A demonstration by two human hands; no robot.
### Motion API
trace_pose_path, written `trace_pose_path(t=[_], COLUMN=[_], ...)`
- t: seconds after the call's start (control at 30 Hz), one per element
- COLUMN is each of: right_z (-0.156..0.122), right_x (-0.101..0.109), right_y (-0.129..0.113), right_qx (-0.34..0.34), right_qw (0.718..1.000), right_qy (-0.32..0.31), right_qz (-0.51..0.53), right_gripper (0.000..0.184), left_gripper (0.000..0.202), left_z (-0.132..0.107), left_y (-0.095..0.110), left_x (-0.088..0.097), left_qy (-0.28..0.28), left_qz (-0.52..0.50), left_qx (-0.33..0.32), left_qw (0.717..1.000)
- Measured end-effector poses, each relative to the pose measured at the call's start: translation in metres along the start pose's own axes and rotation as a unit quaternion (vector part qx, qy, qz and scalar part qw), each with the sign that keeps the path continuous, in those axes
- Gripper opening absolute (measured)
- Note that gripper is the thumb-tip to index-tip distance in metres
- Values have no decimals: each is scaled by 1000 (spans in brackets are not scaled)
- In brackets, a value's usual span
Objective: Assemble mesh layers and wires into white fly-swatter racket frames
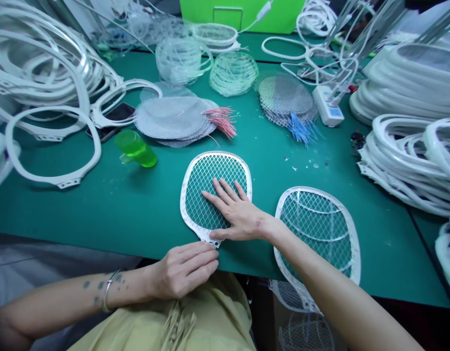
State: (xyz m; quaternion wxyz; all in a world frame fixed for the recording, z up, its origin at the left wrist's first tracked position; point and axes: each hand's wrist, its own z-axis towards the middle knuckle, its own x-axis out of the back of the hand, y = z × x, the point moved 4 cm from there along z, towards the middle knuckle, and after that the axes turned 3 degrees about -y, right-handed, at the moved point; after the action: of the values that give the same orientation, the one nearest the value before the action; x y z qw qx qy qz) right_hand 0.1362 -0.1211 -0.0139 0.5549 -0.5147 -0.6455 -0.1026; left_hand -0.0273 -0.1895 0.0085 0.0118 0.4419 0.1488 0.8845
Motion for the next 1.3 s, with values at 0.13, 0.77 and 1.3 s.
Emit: trace_pose_path(t=[0.13, 0.77, 1.3], right_z=[0, 3, 2], right_x=[-2, -5, -1], right_y=[1, 3, 0], right_qx=[-5, -22, -14], right_qw=[1000, 1000, 999], right_qy=[2, -18, -38], right_qz=[-7, -12, -5], right_gripper=[95, 98, 106], left_gripper=[12, 19, 10], left_z=[-4, 11, 10], left_y=[-1, 11, 7], left_x=[-4, -12, -1], left_qy=[-27, -142, -210], left_qz=[1, 86, -48], left_qx=[-19, -50, -47], left_qw=[999, 985, 975])
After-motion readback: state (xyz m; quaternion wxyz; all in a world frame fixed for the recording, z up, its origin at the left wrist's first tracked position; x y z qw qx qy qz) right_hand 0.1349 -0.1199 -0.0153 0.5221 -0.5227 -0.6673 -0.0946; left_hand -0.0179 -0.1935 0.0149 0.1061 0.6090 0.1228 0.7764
